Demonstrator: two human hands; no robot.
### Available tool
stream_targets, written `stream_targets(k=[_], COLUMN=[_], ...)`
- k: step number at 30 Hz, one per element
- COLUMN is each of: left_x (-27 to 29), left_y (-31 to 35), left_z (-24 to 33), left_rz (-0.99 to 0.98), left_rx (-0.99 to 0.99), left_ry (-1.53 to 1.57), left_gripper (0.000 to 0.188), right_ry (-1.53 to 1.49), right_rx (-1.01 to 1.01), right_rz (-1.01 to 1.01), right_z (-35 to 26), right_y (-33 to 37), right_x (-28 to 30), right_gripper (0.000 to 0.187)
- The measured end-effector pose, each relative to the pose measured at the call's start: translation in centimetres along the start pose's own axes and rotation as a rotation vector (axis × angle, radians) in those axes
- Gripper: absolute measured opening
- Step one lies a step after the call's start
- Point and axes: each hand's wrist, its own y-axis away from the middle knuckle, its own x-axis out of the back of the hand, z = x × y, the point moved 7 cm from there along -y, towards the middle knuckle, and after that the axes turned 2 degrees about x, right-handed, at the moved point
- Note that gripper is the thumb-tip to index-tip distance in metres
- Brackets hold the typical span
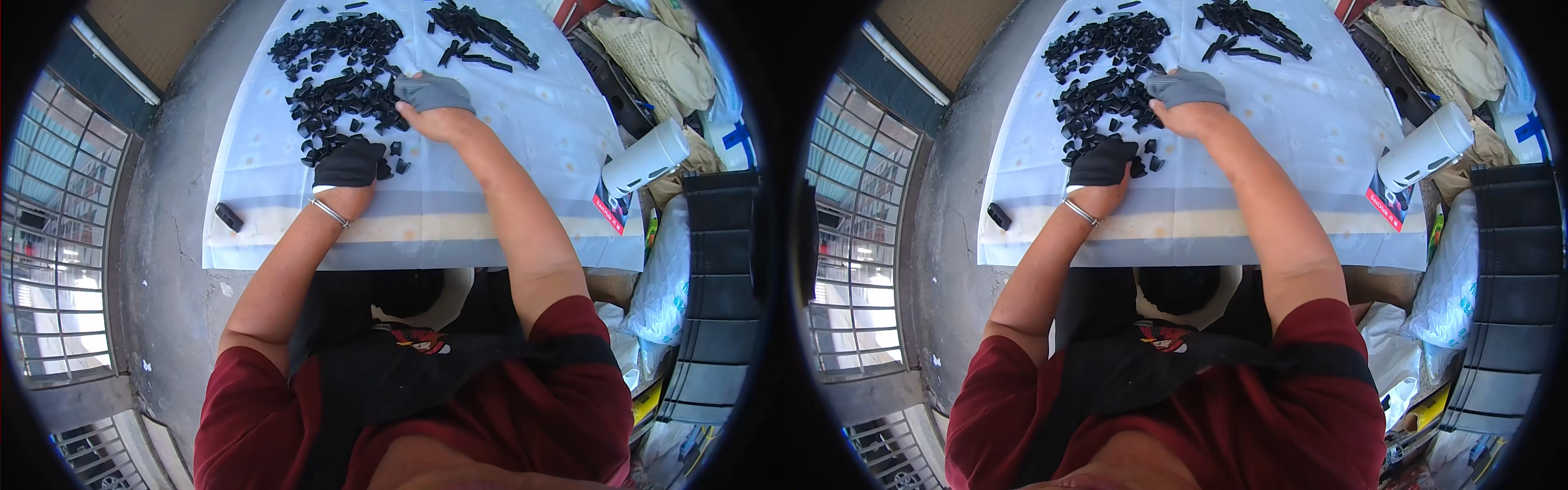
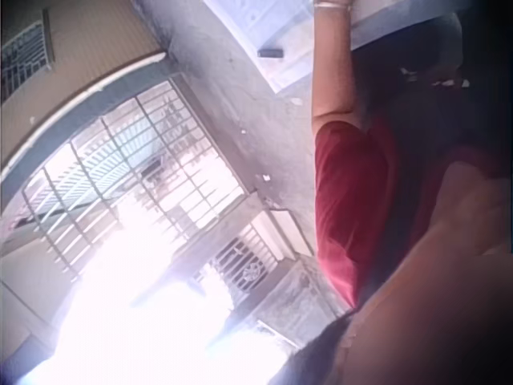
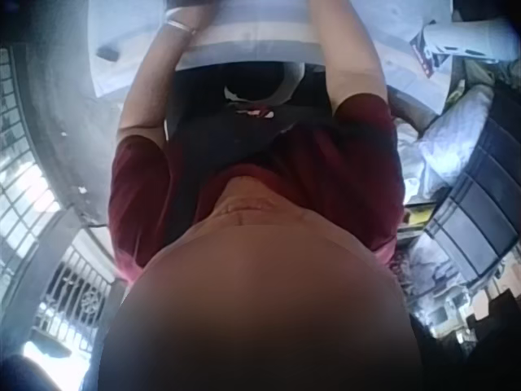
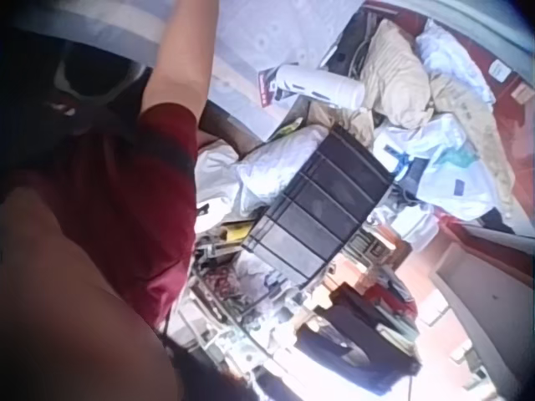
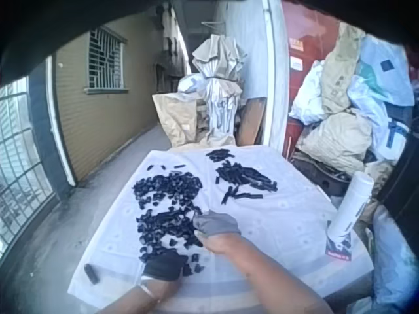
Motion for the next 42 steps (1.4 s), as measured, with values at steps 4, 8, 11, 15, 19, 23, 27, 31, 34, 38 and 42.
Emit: stream_targets(k=[4,8,11,15,19,23,27,31,34,38,42], left_x=[-0.2,0.2,0.2,0.6,1.8,2.3,3.1,3.4,2.8,2.3,1.2], left_y=[0.7,1.4,1.8,2.3,3.5,4.5,5.8,6.8,7.4,8.3,10.2], left_z=[-0.5,-0.5,-0.6,-1.0,-1.3,-1.9,-2.1,-2.2,-2.2,-1.6,-0.2], left_rz=[-0.019,0.061,0.043,0.013,0.004,-0.014,-0.006,-0.035,-0.035,-0.131,-0.253], left_rx=[0.037,0.0,-0.023,-0.011,0.063,0.126,0.266,0.416,0.426,0.532,0.666], left_ry=[-0.009,0.047,0.056,0.065,0.106,0.122,0.345,0.506,0.643,0.836,1.16], left_gripper=[0.017,0.018,0.02,0.019,0.012,0.014,0.018,0.02,0.022,0.024,0.027], right_ry=[-0.045,-0.089,-0.159,-0.118,-0.142,-0.14,0.028,-0.162,-0.039,0.006,-0.462], right_rx=[-0.011,0.049,0.13,0.063,-0.071,-0.063,-0.146,0.373,0.265,0.36,0.067], right_rz=[-0.32,-0.22,0.063,0.06,-0.04,-0.11,-0.212,-0.042,0.016,0.109,-0.152], right_z=[-3.5,-3.3,-1.7,-1.4,-1.0,-2.6,-1.2,-2.5,-3.0,-6.5,-10.0], right_y=[-1.7,1.9,4.7,7.5,10.4,12.0,12.5,12.3,12.0,12.5,14.2], right_x=[-0.8,-0.6,2.8,4.8,4.0,4.8,5.1,5.1,4.6,5.9,6.3], right_gripper=[0.033,0.028,0.023,0.025,0.028,0.029,0.024,0.027,0.025,0.022,0.022])
